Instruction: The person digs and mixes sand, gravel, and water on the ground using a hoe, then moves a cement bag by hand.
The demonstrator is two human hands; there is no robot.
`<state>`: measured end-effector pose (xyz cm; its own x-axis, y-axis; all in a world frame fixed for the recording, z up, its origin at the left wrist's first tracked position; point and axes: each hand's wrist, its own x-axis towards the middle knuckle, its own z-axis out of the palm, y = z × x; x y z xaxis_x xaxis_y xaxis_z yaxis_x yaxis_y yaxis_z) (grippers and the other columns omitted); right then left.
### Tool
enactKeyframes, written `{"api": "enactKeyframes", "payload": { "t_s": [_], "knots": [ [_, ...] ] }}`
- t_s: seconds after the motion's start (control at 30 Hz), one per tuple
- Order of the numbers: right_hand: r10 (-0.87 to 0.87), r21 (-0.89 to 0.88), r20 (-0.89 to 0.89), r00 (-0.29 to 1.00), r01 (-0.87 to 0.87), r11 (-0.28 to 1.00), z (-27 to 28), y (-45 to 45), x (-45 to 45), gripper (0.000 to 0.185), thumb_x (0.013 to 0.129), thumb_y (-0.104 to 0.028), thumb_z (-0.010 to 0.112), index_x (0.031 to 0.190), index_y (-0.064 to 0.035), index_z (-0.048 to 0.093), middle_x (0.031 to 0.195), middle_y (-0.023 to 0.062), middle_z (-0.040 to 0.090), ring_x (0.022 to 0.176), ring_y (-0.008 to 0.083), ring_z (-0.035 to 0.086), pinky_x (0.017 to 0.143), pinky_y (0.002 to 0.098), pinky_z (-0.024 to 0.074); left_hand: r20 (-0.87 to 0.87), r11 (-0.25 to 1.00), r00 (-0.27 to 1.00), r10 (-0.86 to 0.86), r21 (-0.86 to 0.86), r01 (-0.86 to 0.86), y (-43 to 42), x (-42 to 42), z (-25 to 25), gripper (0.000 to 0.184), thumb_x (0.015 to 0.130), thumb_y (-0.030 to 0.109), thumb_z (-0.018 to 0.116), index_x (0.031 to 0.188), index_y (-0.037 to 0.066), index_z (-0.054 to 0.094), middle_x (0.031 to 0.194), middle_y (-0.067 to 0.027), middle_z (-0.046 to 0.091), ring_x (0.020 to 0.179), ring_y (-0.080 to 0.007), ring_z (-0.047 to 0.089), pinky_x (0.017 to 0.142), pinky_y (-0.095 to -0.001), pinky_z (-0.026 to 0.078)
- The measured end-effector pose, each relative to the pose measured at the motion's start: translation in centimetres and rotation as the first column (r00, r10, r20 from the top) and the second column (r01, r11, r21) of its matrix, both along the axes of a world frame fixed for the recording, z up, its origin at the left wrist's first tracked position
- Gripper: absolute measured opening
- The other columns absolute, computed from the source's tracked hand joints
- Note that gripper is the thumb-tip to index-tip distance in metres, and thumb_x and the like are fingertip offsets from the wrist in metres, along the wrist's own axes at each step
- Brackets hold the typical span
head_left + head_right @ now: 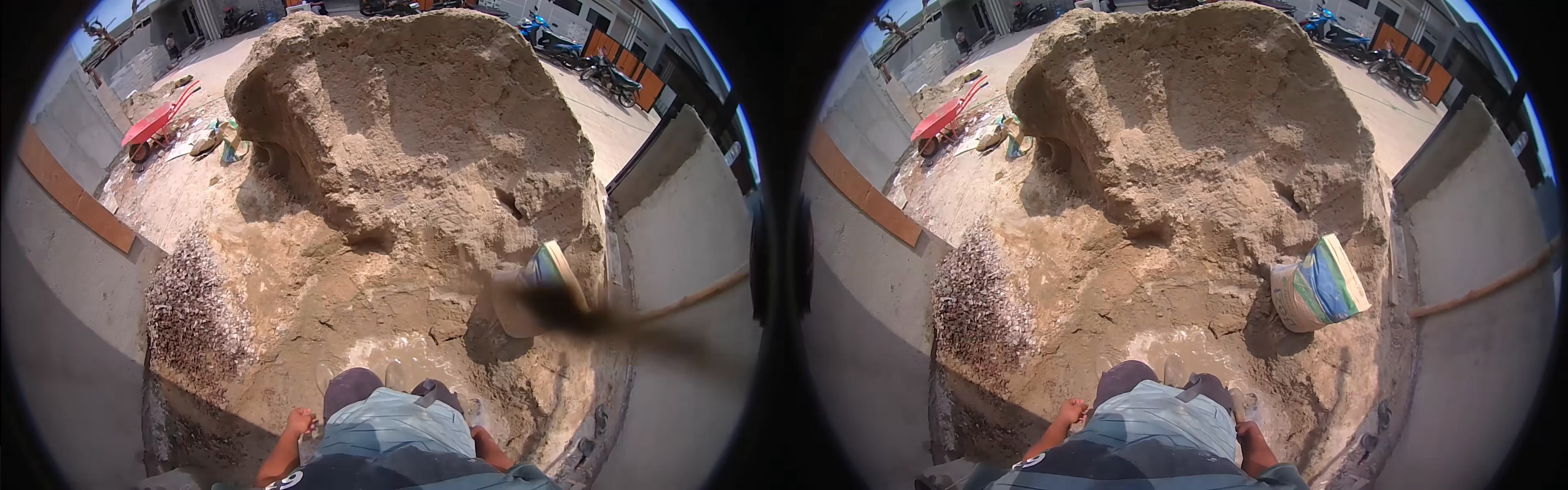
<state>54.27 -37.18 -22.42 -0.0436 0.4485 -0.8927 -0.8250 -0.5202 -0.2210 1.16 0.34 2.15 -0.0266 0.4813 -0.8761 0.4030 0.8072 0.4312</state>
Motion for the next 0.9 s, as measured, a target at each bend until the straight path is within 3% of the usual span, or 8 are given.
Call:
{"api": "enactKeyframes", "payload": {
  "t_s": [0.03,0.2,0.43,0.67,0.8,0.9],
  "knots": [
    [0.069,0.008,0.065,0.996,-0.07,0.998,1.8,-0.5,0.2,0.014,0.051,-0.013,0.059,0.06,-0.0056,0.051,0.059,0.0115,0.044,0.05,0.0321,0.04,0.049,0.0387,0.0321,-0.032,0.999,0.998,-0.046,-0.004,0.046,-0.3,-0.2,0.0,0.036,0.082,0.014,0.071,0.114,0.004,0.059,0.079,-0.0048,0.067,0.058,-0.0144,0.062,0.048,-0.0301,0.05],
    [-0.121,-0.081,0.11,0.987,0.13,0.988,7.4,1.2,-3.5,0.02,0.044,-0.01,0.063,0.055,-0.0067,0.046,0.057,0.013,0.045,0.045,0.0312,0.04,0.044,0.0416,0.029,-0.125,0.994,0.987,-0.104,0.018,0.107,1.7,1.1,2.6,0.033,0.084,0.016,0.068,0.115,0.006,0.062,0.081,-0.0031,0.068,0.058,-0.0122,0.062,0.048,-0.0293,0.049],
    [-0.054,-0.069,0.173,0.983,0.067,0.995,8.2,-0.5,-4.5,0.018,0.044,-0.007,0.062,0.058,-0.0026,0.051,0.057,0.0139,0.046,0.044,0.0309,0.04,0.043,0.0412,0.0293,-0.109,0.987,0.988,-0.107,0.106,0.118,3.3,1.3,3.0,0.038,0.084,0.015,0.067,0.12,0.003,0.06,0.081,-0.0045,0.068,0.059,-0.0123,0.063,0.048,-0.029,0.047],
    [0.116,0.057,0.39,0.913,-0.15,0.987,6.6,0.0,-4.0,0.019,0.043,-0.003,0.062,0.06,0.0015,0.056,0.057,0.0148,0.047,0.044,0.0306,0.041,0.043,0.0409,0.0296,-0.1,0.982,0.993,-0.064,0.17,0.08,2.2,0.4,3.7,0.038,0.085,0.014,0.068,0.12,0.001,0.059,0.078,-0.0055,0.068,0.058,-0.0126,0.063,0.048,-0.0279,0.046],
    [0.295,-0.133,0.339,0.894,-0.265,0.955,10.2,3.6,-1.7,0.021,0.048,-0.004,0.067,0.066,0.0064,0.062,0.053,0.0129,0.048,0.04,0.0269,0.043,0.04,0.0386,0.0318,-0.115,0.99,0.993,-0.001,0.14,0.018,-0.2,-2.7,3.5,0.035,0.086,0.013,0.068,0.118,0.002,0.06,0.079,-0.0055,0.067,0.058,-0.0133,0.062,0.048,-0.028,0.046],
    [0.509,-0.317,0.34,0.791,-0.413,0.854,12.6,7.5,-0.7,0.023,0.052,-0.004,0.072,0.07,0.01,0.067,0.05,0.0115,0.048,0.037,0.0242,0.044,0.038,0.0368,0.0335,-0.153,0.992,0.985,0.076,0.113,-0.059,-2.1,-4.8,4.2,0.033,0.086,0.011,0.068,0.117,0.002,0.061,0.079,-0.0057,0.067,0.057,-0.0135,0.062,0.047,-0.0283,0.046]
  ]
}}
